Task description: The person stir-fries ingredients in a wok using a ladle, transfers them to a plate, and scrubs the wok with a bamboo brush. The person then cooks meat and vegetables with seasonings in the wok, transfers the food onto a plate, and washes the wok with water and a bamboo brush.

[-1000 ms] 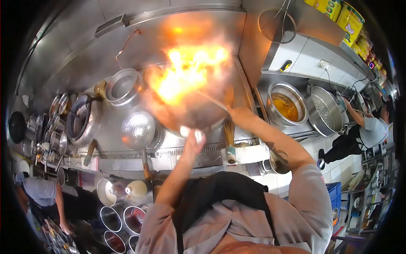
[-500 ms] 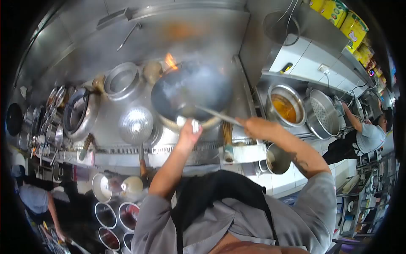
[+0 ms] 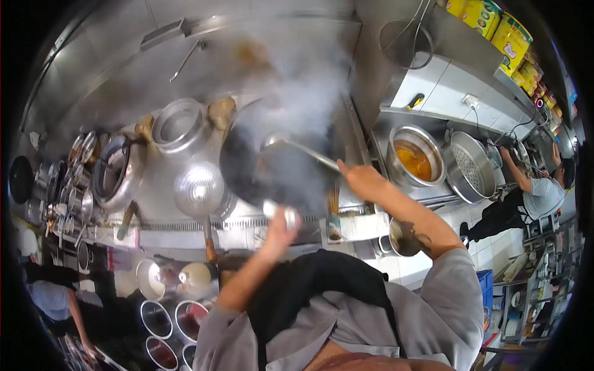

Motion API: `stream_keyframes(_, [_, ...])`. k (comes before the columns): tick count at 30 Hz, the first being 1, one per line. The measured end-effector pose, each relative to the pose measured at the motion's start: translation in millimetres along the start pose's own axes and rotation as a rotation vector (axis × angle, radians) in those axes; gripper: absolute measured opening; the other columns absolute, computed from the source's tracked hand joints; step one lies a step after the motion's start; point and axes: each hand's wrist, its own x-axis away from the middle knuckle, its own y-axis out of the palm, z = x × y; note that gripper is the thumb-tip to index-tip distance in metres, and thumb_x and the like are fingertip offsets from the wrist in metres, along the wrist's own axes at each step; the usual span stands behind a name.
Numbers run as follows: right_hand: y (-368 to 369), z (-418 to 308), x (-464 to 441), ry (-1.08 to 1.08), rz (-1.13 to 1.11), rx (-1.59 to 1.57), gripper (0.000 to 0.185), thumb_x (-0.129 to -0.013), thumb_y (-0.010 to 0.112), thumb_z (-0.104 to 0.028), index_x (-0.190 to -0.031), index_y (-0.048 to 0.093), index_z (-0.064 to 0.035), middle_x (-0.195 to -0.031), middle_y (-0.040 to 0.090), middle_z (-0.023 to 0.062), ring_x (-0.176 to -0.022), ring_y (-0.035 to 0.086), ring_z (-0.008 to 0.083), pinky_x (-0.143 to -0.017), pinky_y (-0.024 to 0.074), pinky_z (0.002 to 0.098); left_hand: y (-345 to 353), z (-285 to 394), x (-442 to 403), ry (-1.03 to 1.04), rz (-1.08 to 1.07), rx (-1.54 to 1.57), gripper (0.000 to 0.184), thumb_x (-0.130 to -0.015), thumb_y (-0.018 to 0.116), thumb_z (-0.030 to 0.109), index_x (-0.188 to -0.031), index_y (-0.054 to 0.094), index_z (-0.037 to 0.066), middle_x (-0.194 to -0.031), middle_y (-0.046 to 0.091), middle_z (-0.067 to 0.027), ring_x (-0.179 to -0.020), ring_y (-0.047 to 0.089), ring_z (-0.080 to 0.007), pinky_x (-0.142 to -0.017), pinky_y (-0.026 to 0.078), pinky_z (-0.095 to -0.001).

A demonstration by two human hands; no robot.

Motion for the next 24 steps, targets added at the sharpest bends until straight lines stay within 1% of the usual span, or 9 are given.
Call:
stream_keyframes(3, [-20,-10,10,0.007,-0.119,-0.019,0.047,-0.088,0.045,-0.004,-0.134,0.041,0.0053,-0.082,0.064,0.0222,-0.075,0.065,0.0384,-0.067,0.0524,0.0483,-13,-26,-73,-0.279,-0.042,0.421,0.018,-0.088,0.058,0.019,-0.099,0.055,0.005,-0.088,0.061,-0.0096,-0.076,0.059,-0.0196,-0.061,0.050,-0.0330])
stream_keyframes(6, [-18,11,34,-0.091,-0.111,-0.108,0.044,-0.090,0.044,-0.007,-0.133,0.045,0.0004,-0.081,0.064,0.0222,-0.073,0.065,0.0379,-0.065,0.0526,0.0479,-7,5,-84,0.086,0.064,0.031,0.011,-0.092,0.052,0.018,-0.096,0.054,0.008,-0.085,0.057,-0.0068,-0.074,0.056,-0.0187,-0.057,0.049,-0.0324])
stream_keyframes(10, [-39,-2,38,0.066,-0.269,-0.164,0.057,-0.082,0.053,-0.008,-0.136,0.041,0.0056,-0.077,0.062,0.0269,-0.071,0.063,0.0410,-0.069,0.0497,0.0499,-11,22,-92,-0.844,0.159,1.070,0.010,-0.095,0.048,0.018,-0.098,0.054,0.012,-0.086,0.057,-0.0042,-0.077,0.055,-0.0173,-0.056,0.049,-0.0326])
stream_keyframes(12, [-36,15,46,0.035,-0.268,-0.186,0.056,-0.083,0.052,-0.008,-0.137,0.041,0.0043,-0.076,0.062,0.0273,-0.071,0.063,0.0416,-0.069,0.0502,0.0500,-9,75,-78,-0.985,0.225,1.140,0.010,-0.095,0.048,0.018,-0.097,0.053,0.011,-0.086,0.057,-0.0046,-0.076,0.054,-0.0175,-0.056,0.048,-0.0327])
stream_keyframes(18, [2,22,10,0.078,-0.112,-0.014,0.055,-0.080,0.054,-0.004,-0.133,0.043,0.0062,-0.077,0.064,0.0253,-0.072,0.065,0.0399,-0.066,0.0526,0.0487,-9,-16,-76,-0.672,0.093,0.906,0.010,-0.095,0.051,0.022,-0.094,0.055,0.012,-0.080,0.058,-0.0034,-0.070,0.056,-0.0173,-0.055,0.049,-0.0331])
stream_keyframes(19, [16,27,9,0.025,-0.035,0.056,0.056,-0.079,0.054,-0.003,-0.133,0.043,0.0079,-0.078,0.064,0.0246,-0.071,0.066,0.0380,-0.064,0.0529,0.0477,-3,3,-57,-0.915,0.289,1.161,0.011,-0.095,0.051,0.023,-0.093,0.055,0.013,-0.078,0.058,-0.0030,-0.067,0.056,-0.0176,-0.053,0.050,-0.0327])
stream_keyframes(21, [-10,16,25,0.036,-0.023,0.059,0.055,-0.079,0.053,-0.002,-0.132,0.043,0.0084,-0.078,0.064,0.0238,-0.070,0.066,0.0375,-0.063,0.0527,0.0476,0,-30,6,-0.526,0.005,0.748,0.012,-0.096,0.051,0.027,-0.100,0.055,0.016,-0.077,0.060,-0.0016,-0.063,0.058,-0.0182,-0.049,0.051,-0.0317])
stream_keyframes(22, [-22,17,27,0.043,-0.015,0.064,0.055,-0.079,0.053,-0.002,-0.132,0.043,0.0087,-0.078,0.064,0.0234,-0.070,0.065,0.0373,-0.063,0.0527,0.0475,-3,-3,11,-0.918,-0.007,1.142,0.014,-0.096,0.050,0.027,-0.105,0.055,0.017,-0.079,0.060,-0.0017,-0.065,0.059,-0.0186,-0.050,0.051,-0.0321])
stream_keyframes(24, [-18,20,30,-0.011,0.012,0.049,0.056,-0.078,0.053,-0.003,-0.132,0.043,0.0095,-0.076,0.063,0.0231,-0.070,0.065,0.0374,-0.062,0.0525,0.0469,-5,6,-3,-0.185,0.017,0.312,0.014,-0.096,0.050,0.024,-0.106,0.054,0.015,-0.083,0.059,-0.0027,-0.072,0.058,-0.0182,-0.057,0.052,-0.0322])
